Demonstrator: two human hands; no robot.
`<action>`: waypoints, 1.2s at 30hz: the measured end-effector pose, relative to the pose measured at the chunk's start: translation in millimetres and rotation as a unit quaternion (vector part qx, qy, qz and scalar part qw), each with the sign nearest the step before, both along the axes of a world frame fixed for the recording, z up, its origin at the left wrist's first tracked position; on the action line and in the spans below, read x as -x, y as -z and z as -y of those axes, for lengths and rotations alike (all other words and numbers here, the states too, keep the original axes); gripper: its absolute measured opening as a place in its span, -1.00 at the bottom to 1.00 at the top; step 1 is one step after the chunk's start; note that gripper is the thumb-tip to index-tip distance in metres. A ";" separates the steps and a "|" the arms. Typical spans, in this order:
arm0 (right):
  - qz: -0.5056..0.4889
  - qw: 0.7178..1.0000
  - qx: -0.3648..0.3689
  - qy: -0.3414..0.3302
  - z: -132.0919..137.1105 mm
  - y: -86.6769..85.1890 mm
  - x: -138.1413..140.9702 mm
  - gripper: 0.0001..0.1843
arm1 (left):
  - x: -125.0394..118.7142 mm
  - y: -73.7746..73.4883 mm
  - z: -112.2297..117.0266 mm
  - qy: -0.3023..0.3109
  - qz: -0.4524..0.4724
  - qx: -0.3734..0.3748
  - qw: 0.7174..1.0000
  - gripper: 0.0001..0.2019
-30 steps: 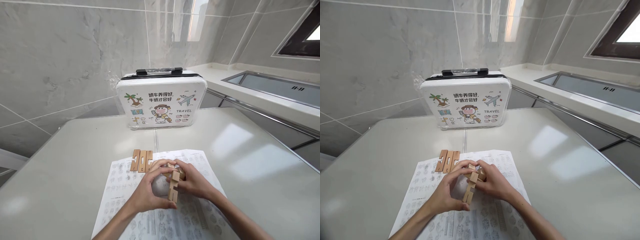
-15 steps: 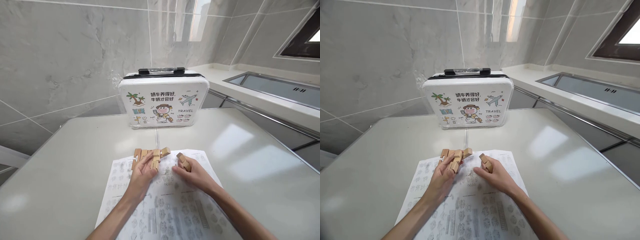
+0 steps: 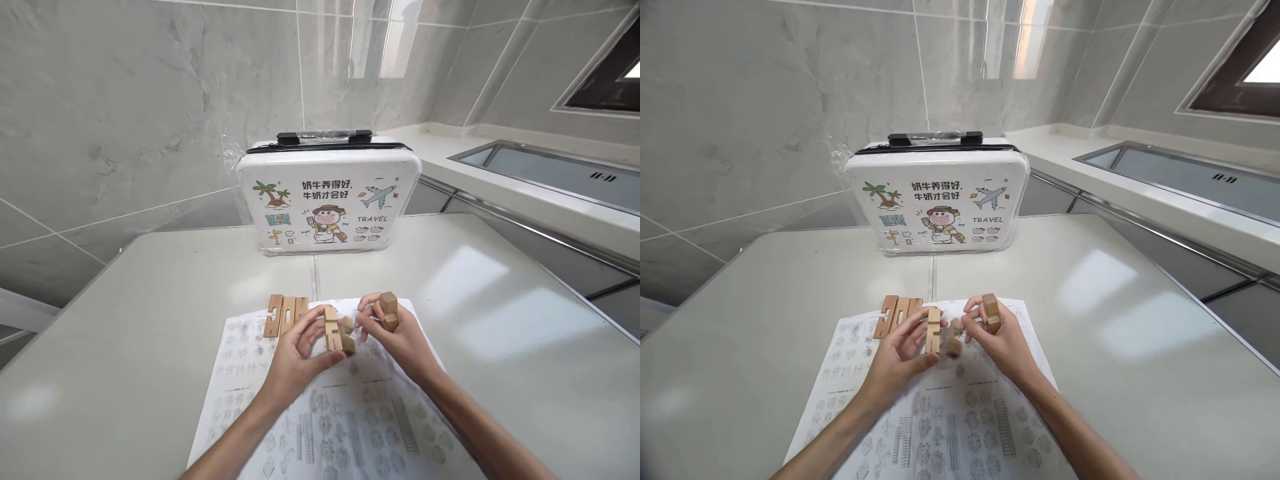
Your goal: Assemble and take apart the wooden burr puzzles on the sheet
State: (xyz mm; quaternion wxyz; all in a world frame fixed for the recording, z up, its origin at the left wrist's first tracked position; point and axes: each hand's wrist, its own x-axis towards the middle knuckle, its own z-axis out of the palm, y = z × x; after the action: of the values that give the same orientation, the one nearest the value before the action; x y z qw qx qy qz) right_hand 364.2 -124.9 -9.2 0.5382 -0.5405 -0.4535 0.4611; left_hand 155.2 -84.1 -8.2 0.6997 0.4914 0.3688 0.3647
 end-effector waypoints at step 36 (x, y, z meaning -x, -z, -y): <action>0.123 0.990 0.057 -0.041 -2.1 6.4 -19.6 -0.39 | -2.6 13.2 6.7 0.054 -0.027 -0.011 0.998 -0.16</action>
State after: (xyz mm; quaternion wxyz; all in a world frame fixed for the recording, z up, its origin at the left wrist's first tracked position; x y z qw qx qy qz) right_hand 383.8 -122.8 -15.6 0.4274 -0.6038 -0.5110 0.4378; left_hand 157.8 -90.7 -21.4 0.7024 0.5281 0.3564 0.3174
